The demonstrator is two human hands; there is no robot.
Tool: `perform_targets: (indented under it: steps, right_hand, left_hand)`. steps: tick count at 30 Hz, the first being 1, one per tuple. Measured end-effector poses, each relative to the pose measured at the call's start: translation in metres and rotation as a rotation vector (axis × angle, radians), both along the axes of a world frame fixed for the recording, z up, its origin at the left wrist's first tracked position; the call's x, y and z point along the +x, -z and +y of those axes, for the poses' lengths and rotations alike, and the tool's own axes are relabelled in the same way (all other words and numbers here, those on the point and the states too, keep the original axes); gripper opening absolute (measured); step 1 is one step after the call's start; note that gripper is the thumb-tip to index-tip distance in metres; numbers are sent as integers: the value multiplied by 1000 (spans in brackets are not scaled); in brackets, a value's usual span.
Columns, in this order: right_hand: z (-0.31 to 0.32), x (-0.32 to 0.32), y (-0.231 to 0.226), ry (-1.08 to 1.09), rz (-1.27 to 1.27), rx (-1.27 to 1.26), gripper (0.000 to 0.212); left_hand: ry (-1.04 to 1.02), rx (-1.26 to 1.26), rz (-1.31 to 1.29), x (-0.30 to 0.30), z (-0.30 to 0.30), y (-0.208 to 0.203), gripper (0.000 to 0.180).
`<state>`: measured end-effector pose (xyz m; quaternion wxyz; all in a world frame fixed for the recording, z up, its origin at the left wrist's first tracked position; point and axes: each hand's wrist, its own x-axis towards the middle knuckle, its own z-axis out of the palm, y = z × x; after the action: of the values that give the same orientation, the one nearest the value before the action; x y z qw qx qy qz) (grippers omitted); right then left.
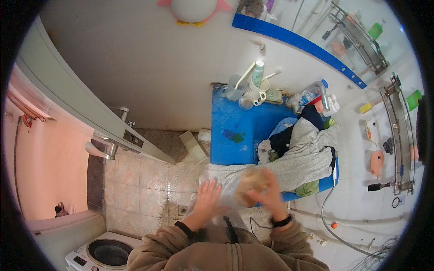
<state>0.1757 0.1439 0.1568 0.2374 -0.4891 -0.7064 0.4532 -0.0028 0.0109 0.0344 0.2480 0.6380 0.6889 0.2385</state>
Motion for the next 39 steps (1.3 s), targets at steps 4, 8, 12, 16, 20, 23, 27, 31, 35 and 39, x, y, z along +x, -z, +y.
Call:
perform_targets:
  steps: [4,8,12,16,20,23,27,31,35,39]
  right_hand:
    - [-46,-65,15,-387,-413,766,60]
    - [-31,-51,20,-273,-507,786,30]
    - [17,-6,33,-169,-663,689,51]
    - [76,49,31,-64,-753,346,75]
    - [98,61,20,-84,-525,-52,84]
    - [56,28,23,-270,-469,126,84]
    - [-26,-5,39,-379,-587,500,72]
    - [10,30,41,-250,-684,658,59]
    - [72,69,24,50,-828,484,53]
    - [30,43,25,-26,-896,529,52]
  left_hand:
    - [227,304,366,-7,6,14,94]
    - [75,121,-131,-9,3,11,97]
    - [59,97,-123,-10,-1,6,86]
    - [83,127,-120,-13,0,9,90]
    - [92,149,-217,-12,-1,12,99]
    - [82,138,-214,-10,0,15,97]
    - [118,232,-178,-12,2,19,95]
    - [157,228,-182,-16,1,21,94]
    - [122,175,-211,-15,-3,21,89]
    - [133,156,-121,-13,-1,21,102]
